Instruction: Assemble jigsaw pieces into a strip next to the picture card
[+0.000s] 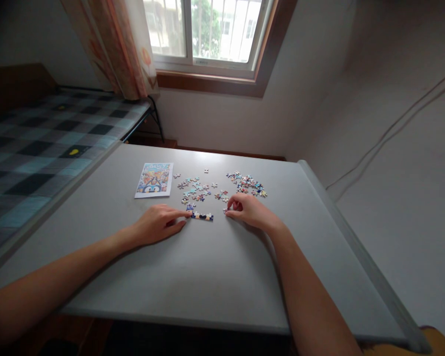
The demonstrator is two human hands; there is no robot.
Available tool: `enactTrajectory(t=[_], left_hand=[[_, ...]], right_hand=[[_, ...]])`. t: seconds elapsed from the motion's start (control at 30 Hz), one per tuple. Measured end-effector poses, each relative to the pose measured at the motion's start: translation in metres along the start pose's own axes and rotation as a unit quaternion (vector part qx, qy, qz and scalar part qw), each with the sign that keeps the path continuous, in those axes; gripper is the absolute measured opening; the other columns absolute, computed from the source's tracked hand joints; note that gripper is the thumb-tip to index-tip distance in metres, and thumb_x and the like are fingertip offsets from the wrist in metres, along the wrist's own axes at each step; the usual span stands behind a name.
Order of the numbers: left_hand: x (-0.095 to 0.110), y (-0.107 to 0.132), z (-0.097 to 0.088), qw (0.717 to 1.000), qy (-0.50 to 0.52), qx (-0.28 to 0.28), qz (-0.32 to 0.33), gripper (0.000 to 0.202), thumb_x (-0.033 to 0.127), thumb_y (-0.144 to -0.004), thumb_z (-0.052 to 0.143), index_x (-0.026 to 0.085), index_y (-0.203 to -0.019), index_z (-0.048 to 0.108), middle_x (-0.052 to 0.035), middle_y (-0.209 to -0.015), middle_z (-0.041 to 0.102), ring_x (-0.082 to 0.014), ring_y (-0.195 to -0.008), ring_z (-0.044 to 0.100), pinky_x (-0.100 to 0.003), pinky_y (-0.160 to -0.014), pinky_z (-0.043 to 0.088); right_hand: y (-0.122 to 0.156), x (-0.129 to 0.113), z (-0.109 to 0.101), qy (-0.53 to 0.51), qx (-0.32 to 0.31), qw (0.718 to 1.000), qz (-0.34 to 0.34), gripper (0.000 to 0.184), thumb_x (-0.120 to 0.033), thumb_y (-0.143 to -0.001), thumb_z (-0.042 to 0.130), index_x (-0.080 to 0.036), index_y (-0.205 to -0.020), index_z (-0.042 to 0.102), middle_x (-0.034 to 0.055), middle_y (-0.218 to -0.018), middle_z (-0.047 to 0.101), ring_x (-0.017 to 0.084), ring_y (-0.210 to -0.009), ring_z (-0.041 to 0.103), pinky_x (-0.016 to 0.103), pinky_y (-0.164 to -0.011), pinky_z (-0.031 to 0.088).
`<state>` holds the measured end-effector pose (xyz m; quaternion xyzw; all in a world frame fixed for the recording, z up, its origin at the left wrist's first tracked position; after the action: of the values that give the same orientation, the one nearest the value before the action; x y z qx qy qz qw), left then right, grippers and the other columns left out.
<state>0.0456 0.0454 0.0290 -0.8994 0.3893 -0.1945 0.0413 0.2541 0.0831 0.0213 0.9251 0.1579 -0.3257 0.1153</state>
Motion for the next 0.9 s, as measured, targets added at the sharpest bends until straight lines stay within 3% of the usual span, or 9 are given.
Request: enactTrajectory(t=[0.33,0.6,0.9], left_hand=[[-0.001,0.001,0.000,1.000,0.001,-0.003,-0.003,0.031,0.033,-0.092,0.048,0.026,-0.115,0.068,-0.0012,-0.078,0.073,-0.0149,-0.069,0.064,-0.025,-0.066,0.042],[0.001,0.001,0.000,1.000,-0.006,0.005,0.010,0.030,0.033,-0.092,0.050,0.026,-0.115,0.068,0.0000,-0.072,0.070,-0.0135,-0.063,0.061,-0.024,-0.063,0.040],[0.001,0.001,-0.001,1.000,-0.008,0.012,0.016,0.030,0.032,-0.091,0.051,0.025,-0.115,0.068,0.0001,-0.072,0.070,-0.0129,-0.063,0.061,-0.023,-0.062,0.040]], right_hand=[[-0.001,0.004,0.001,0.004,0.003,1.000,0.017,0.019,-0.037,-0.075,0.068,-0.019,-0.079,0.062,-0.0001,-0.070,0.057,0.014,-0.065,0.052,0.026,-0.060,0.041],[-0.007,-0.012,0.002,0.033,0.085,0.995,-0.033,0.018,-0.035,-0.081,0.064,-0.018,-0.076,0.064,0.0027,-0.078,0.060,0.013,-0.067,0.051,0.027,-0.065,0.041],[-0.007,-0.015,0.006,0.003,0.064,0.996,-0.068,0.014,-0.032,-0.082,0.064,-0.019,-0.082,0.068,0.0033,-0.082,0.059,0.013,-0.067,0.052,0.027,-0.064,0.043]])
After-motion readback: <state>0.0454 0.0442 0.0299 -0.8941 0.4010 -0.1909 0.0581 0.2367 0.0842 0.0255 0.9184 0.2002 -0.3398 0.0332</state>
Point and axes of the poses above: each hand's wrist, its own y-axis away from the middle knuckle, its own z-axis out of the palm, x = y × z, the point moved 9 cm from there along -y, towards the middle knuckle
